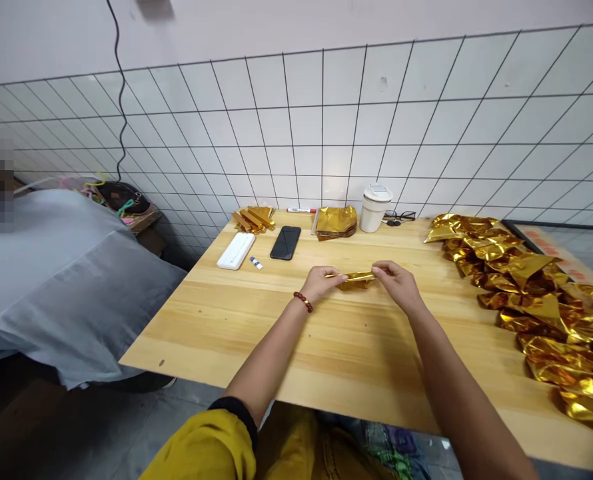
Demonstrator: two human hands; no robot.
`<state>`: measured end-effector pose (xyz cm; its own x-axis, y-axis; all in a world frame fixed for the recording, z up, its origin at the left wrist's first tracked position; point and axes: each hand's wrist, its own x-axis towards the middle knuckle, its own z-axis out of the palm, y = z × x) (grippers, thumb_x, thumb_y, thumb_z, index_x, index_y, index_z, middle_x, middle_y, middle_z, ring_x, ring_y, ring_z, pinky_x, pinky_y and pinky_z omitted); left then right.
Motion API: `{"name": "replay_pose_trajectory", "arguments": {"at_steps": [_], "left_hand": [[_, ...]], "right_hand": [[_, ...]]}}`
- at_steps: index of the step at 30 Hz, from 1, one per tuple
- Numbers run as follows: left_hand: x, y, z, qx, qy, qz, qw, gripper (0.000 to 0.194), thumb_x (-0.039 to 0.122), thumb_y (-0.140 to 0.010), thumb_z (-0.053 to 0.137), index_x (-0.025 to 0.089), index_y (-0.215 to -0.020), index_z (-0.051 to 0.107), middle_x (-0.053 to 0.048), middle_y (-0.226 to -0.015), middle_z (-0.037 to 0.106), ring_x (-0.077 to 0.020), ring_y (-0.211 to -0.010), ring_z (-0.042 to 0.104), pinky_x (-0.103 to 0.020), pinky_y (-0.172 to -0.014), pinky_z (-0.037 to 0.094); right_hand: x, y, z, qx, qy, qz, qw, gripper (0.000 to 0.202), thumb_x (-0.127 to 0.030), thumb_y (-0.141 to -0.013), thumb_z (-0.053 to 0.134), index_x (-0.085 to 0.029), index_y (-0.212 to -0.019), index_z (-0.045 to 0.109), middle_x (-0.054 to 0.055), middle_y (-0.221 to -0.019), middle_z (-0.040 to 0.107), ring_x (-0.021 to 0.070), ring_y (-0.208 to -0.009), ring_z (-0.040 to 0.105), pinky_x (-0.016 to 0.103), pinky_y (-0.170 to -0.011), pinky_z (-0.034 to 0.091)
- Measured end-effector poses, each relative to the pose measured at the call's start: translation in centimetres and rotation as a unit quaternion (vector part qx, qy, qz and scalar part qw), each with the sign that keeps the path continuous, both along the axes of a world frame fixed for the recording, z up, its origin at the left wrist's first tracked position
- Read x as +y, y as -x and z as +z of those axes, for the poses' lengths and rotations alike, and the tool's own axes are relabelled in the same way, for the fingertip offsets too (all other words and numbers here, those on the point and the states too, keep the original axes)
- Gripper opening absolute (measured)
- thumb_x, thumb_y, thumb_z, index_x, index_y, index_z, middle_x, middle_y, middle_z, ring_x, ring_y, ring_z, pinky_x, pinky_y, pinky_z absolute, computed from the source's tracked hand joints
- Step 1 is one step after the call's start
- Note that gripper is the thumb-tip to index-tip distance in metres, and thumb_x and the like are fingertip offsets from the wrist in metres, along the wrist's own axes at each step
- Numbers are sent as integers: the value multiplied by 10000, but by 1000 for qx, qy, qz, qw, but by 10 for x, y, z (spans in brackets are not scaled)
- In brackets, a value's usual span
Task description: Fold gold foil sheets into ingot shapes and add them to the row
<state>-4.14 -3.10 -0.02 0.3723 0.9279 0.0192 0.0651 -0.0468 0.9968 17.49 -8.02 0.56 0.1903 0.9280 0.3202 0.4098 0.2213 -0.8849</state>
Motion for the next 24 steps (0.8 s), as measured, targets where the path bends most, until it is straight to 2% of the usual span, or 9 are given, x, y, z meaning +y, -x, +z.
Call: {"name": "replay_pose_trajectory", "arguments": {"at_steps": [1,3,5,8,11,13,19,22,24], "left_hand": [[6,-2,3,-22,13,6,1000,369,476,-563,817,142,-701,742,-60,-693,716,-162,-651,622,-289,-670,480],[16,-6,8,-50,21,17,998,389,480,-509,840,143,-675,740,-48,-672,710,-151,-635,610,-282,-666,474],[24,-12,10,-58,33,10,998,395,467,-483,856,137,-663,735,-47,-667,706,-139,-621,598,-274,-655,466],[31,-22,8,-111,82,27,990,453,399,-418,903,129,-738,732,-39,-688,704,-126,-638,605,-264,-672,470],[29,-33,2,-246,153,99,952,607,380,-429,921,154,-948,699,-44,-815,726,-134,-732,649,-278,-735,492],[24,-42,-2,-300,191,104,929,642,382,-460,920,163,-1008,668,-64,-900,734,-148,-784,667,-300,-766,501],[24,-56,-13,-298,216,103,924,418,430,-514,895,128,-715,688,-23,-702,697,-116,-658,627,-261,-691,488],[29,-52,-15,-299,219,90,925,396,417,-498,903,132,-690,706,-17,-674,691,-110,-650,620,-252,-688,484],[31,-48,-15,-297,219,79,926,394,419,-506,901,135,-715,725,-26,-696,702,-118,-668,627,-258,-702,487]], "right_hand": [[6,4,-1,117,8,-17,993,398,-566,-720,706,-207,-890,685,24,-802,684,177,-754,602,338,-743,464],[18,16,-5,303,40,-34,952,518,-611,-587,780,-203,-890,678,-1,-735,668,152,-659,595,302,-649,475],[26,27,-12,385,80,-18,919,530,-581,-511,834,-186,-831,684,0,-689,672,154,-617,601,297,-605,479],[35,35,-23,405,82,-4,911,434,-485,-518,865,-168,-764,699,11,-674,698,169,-630,627,316,-643,505],[40,37,-31,407,43,-60,910,386,-466,-548,851,-170,-752,710,5,-695,716,161,-650,634,319,-684,518],[42,36,-34,391,30,-91,915,376,-473,-576,832,-172,-773,722,16,-741,735,168,-686,646,333,-725,529],[38,37,-36,339,41,-61,938,349,-484,-645,797,-191,-829,752,44,-829,759,229,-791,683,419,-836,533],[37,35,-38,351,43,-14,935,325,-471,-699,770,-207,-889,760,44,-889,760,237,-858,688,428,-878,521],[37,34,-38,358,48,-16,932,315,-466,-706,767,-211,-892,764,44,-912,759,236,-888,684,420,-886,516]]}}
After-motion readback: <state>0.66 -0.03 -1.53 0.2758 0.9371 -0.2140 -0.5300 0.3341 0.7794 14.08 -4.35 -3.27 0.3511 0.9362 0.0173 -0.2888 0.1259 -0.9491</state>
